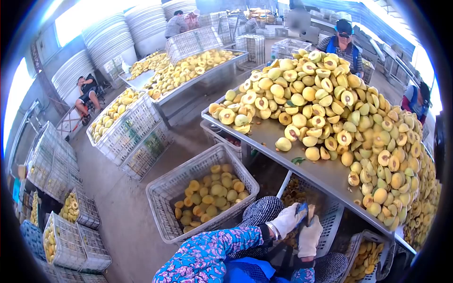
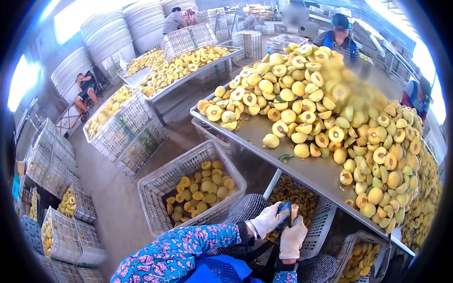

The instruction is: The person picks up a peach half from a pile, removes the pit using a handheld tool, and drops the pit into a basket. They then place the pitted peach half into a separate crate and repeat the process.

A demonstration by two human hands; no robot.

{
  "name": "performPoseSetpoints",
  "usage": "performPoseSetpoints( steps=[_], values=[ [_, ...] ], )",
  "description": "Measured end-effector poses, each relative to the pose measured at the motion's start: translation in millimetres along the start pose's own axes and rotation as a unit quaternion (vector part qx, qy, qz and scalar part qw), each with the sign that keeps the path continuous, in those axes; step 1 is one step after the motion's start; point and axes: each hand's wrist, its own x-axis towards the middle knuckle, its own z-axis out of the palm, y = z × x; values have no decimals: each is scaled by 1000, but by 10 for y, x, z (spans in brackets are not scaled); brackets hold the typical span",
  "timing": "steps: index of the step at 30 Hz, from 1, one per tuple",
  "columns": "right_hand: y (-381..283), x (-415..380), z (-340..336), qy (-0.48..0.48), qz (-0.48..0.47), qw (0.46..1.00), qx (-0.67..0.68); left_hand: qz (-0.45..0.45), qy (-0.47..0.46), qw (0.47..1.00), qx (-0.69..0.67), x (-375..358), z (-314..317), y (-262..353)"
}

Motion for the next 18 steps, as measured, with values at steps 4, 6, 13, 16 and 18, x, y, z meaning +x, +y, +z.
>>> performPoseSetpoints(
  steps=[4, 6, 13, 16, 18],
  values=[
    [-38, 51, 63, 17, -61, 998, -28, 4, 1, 954, -301, 175, 147, -356],
    [-23, 74, 94, 21, -37, 999, 7, -42, -22, 896, -441, 237, 125, -333],
    [-189, -175, -322, -84, 205, 865, 449, -107, -59, 782, -611, 156, -332, 171],
    [-78, -280, -260, -116, 189, 913, 344, -84, -100, 768, -627, 136, -384, 139],
    [-72, -314, -196, -144, 144, 941, 270, 8, -100, 849, -519, 125, -387, 118]
  ],
)
